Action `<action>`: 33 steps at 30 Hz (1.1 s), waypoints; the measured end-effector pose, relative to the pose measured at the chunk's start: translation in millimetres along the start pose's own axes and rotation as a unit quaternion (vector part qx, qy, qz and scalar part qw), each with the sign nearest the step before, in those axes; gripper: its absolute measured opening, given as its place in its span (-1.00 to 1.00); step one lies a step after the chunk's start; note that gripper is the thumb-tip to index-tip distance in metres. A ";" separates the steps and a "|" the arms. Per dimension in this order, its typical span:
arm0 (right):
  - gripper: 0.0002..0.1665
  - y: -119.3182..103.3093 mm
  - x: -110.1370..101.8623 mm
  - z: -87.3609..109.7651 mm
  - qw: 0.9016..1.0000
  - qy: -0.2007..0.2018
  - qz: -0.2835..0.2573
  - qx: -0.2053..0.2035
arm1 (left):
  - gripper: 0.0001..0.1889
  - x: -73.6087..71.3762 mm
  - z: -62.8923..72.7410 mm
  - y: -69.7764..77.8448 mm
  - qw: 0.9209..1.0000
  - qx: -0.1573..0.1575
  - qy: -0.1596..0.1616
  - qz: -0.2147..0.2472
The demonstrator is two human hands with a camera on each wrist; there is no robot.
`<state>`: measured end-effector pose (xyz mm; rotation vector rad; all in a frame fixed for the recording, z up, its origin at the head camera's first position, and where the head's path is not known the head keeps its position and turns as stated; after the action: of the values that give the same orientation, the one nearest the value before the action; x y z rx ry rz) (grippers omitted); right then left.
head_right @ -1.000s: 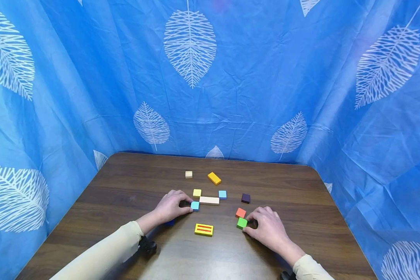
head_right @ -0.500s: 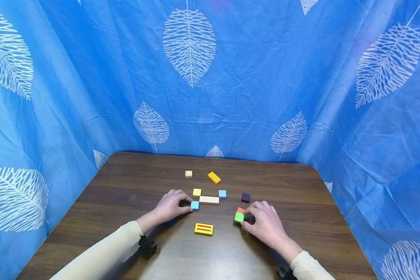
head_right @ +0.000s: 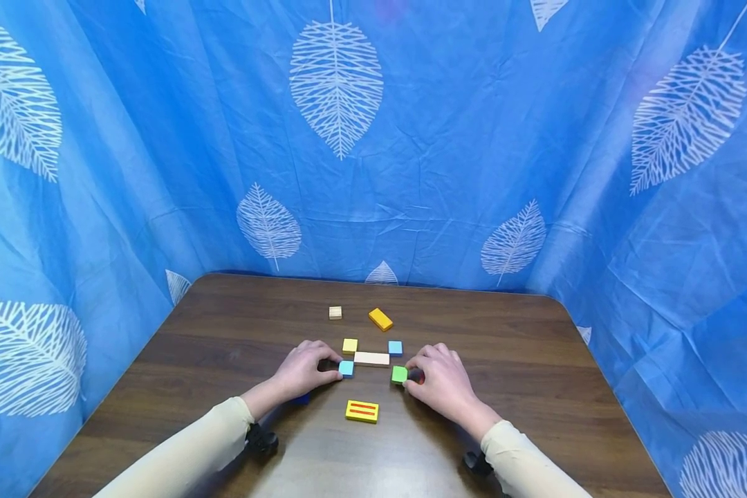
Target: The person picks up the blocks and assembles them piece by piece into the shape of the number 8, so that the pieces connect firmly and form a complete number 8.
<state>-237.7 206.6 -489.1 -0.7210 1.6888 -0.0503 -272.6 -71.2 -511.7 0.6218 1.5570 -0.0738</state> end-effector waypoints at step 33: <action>-0.70 5.3 16.3 -11.9 0.999 -0.036 0.014 0.035 | -0.72 0.9 1.5 -0.2 1.000 -0.001 0.003 0.003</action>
<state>-251.7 198.8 -502.4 -0.6396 1.6198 -0.0626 -271.3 -71.7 -512.8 0.6254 1.5617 -0.0664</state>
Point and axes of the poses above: each hand's wrist, its own z-axis away from the middle knuckle, its own x-axis out of the palm, y = z × x, the point moved 4 cm from there along -z, towards the middle knuckle, and after that the axes turned 9 degrees about -z, right-handed, at the moved point
